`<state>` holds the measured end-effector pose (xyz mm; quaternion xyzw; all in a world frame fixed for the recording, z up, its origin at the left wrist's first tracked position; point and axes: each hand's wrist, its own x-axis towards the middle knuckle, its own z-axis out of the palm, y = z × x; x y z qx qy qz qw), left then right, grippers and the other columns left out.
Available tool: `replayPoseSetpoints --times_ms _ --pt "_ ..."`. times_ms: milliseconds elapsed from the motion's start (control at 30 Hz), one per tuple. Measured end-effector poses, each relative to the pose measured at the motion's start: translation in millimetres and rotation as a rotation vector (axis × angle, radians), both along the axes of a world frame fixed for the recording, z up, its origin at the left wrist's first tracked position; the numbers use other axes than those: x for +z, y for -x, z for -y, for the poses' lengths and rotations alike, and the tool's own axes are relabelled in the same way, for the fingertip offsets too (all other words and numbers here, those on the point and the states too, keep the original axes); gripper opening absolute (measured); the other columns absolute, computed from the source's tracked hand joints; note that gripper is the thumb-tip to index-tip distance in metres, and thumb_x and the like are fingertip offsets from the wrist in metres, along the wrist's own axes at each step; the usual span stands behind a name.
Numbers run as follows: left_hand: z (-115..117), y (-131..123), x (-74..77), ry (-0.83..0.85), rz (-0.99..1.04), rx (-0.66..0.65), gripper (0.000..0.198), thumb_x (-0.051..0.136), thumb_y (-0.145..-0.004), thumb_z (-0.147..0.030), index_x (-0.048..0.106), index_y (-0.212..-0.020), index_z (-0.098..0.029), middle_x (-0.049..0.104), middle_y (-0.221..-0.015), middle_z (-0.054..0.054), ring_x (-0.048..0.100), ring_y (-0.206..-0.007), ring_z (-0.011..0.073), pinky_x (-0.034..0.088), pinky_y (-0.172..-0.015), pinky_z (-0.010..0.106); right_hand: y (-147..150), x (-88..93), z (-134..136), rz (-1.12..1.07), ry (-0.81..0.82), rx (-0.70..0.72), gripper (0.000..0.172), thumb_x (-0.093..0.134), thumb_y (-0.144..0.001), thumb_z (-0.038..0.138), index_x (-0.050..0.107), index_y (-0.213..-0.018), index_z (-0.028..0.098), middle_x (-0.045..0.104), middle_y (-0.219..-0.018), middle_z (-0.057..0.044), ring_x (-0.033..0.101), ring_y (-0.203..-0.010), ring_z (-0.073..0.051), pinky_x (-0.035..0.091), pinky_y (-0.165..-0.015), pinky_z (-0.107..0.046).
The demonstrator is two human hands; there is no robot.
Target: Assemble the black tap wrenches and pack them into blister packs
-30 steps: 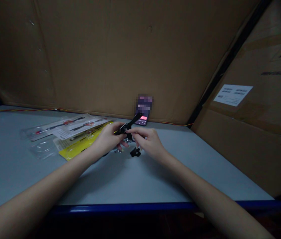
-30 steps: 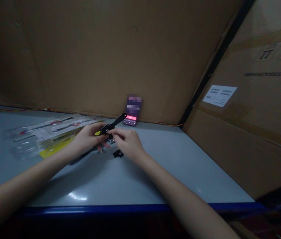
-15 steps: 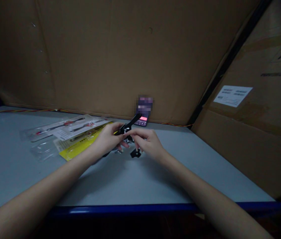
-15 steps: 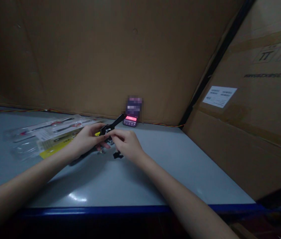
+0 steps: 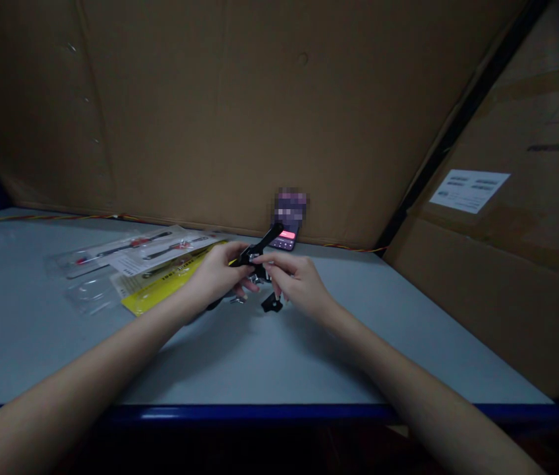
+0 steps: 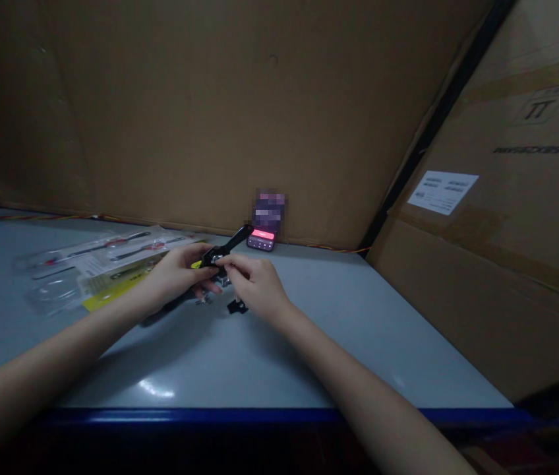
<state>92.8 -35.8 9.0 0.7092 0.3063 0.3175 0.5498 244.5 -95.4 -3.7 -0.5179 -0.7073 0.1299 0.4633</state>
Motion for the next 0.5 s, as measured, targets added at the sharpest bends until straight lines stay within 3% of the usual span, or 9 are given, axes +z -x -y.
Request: replayPoseSetpoints --times_ms 100,233,367,500 --pt "-0.8 -0.3 0.7 -0.007 -0.001 0.023 0.031 0.054 -0.078 -0.005 0.048 -0.107 -0.012 0.061 -0.106 0.012 0.067 -0.057 0.0142 0.05 -0.039 0.02 -0.6 2.3 0.1 -0.035 -0.001 -0.025 0.028 0.044 -0.083 0.022 0.067 -0.1 0.017 0.05 -0.047 0.005 0.044 -0.039 -0.007 0.034 -0.043 -0.02" --pt "-0.5 -1.3 2.0 0.0 -0.007 0.028 0.033 0.054 -0.077 -0.004 0.048 -0.109 -0.011 0.061 -0.105 0.013 0.066 -0.055 0.0142 0.049 -0.038 0.02 3.0 6.2 3.1 -0.109 0.002 0.041 0.029 0.045 -0.082 0.02 0.064 -0.104 0.017 0.049 -0.048 0.005 0.043 -0.039 -0.007 0.035 -0.042 -0.02" --pt "0.0 -1.5 2.0 0.008 0.002 0.018 0.034 0.055 -0.077 -0.005 0.048 -0.109 -0.012 0.061 -0.108 0.014 0.066 -0.054 0.0142 0.05 -0.038 0.021 2.5 1.8 2.3 -0.022 -0.01 0.079 0.028 0.043 -0.082 0.018 0.067 -0.097 0.019 0.048 -0.047 0.005 0.044 -0.04 -0.006 0.033 -0.042 -0.019" --pt "-0.5 -1.2 1.1 0.021 0.008 0.022 0.033 0.055 -0.076 -0.004 0.049 -0.108 -0.012 0.061 -0.108 0.014 0.066 -0.055 0.0146 0.05 -0.038 0.02 -2.2 -2.3 -0.6 0.048 -0.035 0.002 0.028 0.043 -0.083 0.019 0.069 -0.094 0.019 0.05 -0.047 0.005 0.044 -0.04 -0.006 0.033 -0.044 -0.02"
